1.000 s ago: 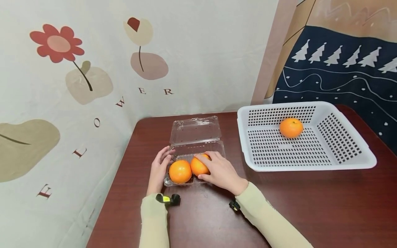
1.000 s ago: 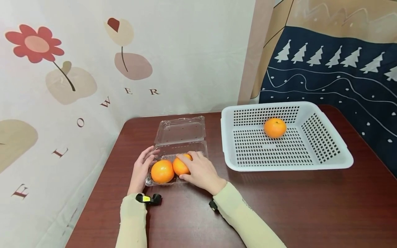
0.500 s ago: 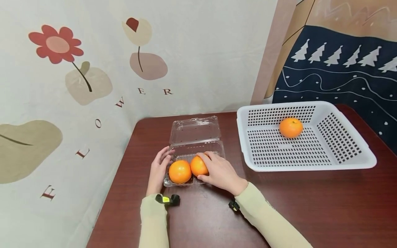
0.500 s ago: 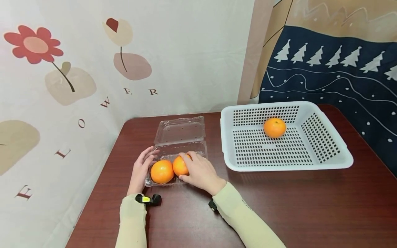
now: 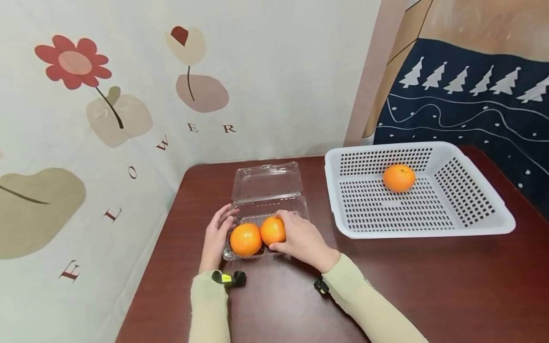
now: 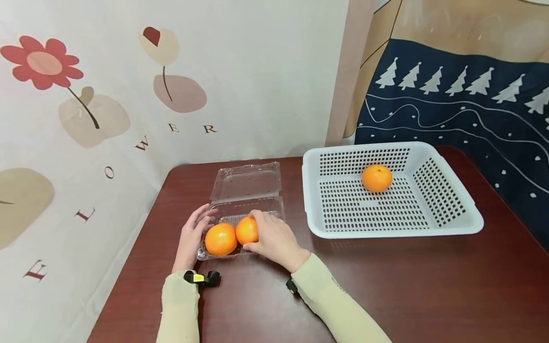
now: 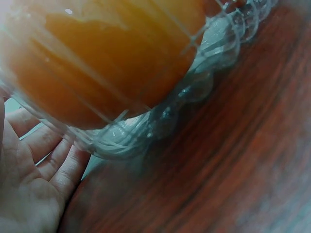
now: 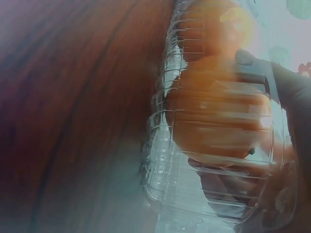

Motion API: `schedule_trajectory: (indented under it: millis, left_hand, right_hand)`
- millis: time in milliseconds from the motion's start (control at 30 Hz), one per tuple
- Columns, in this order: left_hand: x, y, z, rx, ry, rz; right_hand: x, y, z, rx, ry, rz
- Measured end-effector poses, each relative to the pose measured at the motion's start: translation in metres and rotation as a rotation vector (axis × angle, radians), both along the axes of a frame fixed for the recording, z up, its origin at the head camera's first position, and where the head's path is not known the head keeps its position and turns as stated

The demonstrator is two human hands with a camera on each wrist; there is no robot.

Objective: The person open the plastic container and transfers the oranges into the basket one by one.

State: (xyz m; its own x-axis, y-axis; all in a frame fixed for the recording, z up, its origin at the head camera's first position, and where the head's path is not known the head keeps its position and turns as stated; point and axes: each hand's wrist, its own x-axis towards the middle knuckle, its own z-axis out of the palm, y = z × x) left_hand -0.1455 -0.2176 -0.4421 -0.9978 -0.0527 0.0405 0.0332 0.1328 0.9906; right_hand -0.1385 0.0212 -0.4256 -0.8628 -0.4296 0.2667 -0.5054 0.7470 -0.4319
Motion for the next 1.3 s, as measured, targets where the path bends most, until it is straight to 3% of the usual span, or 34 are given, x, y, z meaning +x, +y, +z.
schedule_trajectory:
  millis: [167, 433, 733, 1300]
  left_hand:
    - [0.002, -0.007, -0.001, -0.01, -0.005, 0.011]
    - [-0.004, -0.013, -0.02, -0.014, -0.008, 0.045]
    - [-0.006, -0.01, -0.02, -0.015, 0.002, 0.042]
    - [-0.007, -0.006, -0.021, -0.008, -0.001, 0.039]
  right_hand:
    - [0.004, -0.006, -0.002, -0.029, 0.004, -0.016]
    - [0.005, -0.007, -0.004, -0.028, 0.015, -0.008]
    - [0.002, -0.004, -0.003, 0.003, 0.092, 0.046]
    - [0.001, 0.001, -0.003, 0.04, 0.15, 0.082]
